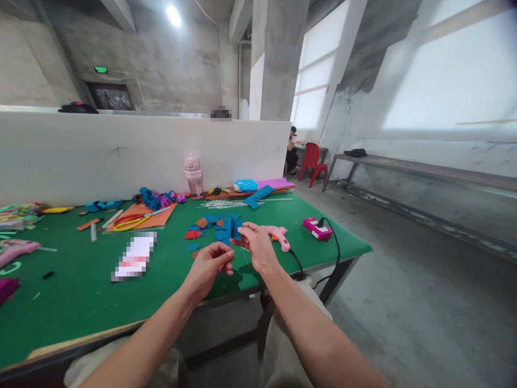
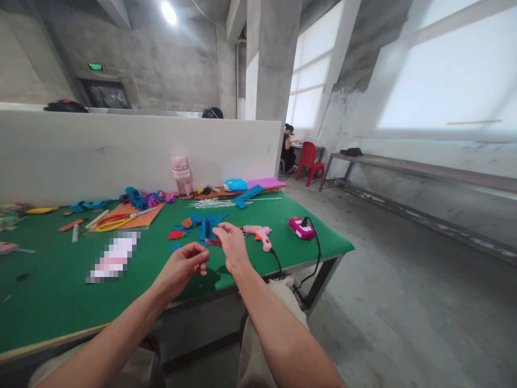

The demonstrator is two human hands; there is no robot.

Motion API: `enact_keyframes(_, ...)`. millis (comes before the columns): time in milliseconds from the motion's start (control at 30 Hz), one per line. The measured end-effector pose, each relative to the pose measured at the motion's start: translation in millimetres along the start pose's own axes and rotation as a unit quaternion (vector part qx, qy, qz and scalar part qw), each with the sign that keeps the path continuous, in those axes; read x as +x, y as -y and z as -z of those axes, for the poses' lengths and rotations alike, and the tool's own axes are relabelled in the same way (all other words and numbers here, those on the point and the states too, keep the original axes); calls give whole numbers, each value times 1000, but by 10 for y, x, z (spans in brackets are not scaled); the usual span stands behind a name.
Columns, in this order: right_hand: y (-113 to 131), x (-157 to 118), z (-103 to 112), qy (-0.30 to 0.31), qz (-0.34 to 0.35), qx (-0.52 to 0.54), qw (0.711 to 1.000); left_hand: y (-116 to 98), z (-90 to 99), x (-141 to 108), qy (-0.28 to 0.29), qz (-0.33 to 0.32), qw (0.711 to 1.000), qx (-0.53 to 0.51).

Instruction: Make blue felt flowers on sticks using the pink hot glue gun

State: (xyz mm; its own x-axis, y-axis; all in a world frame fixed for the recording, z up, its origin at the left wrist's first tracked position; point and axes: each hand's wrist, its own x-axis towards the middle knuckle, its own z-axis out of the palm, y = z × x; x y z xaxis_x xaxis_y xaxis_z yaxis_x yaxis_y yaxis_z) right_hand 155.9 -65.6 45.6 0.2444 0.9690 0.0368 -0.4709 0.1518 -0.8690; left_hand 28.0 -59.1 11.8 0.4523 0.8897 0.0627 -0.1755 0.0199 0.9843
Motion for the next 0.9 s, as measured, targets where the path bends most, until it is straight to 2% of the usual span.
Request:
enact_keyframes(467,-6,4,-4,23,-19,-10,1000,-23,-6,-4,-2,4,1000,-2)
enact_keyframes(900,-37,-2,-17,2,-8,12,1000,-24,-11,-7,-15,6,1000,-13)
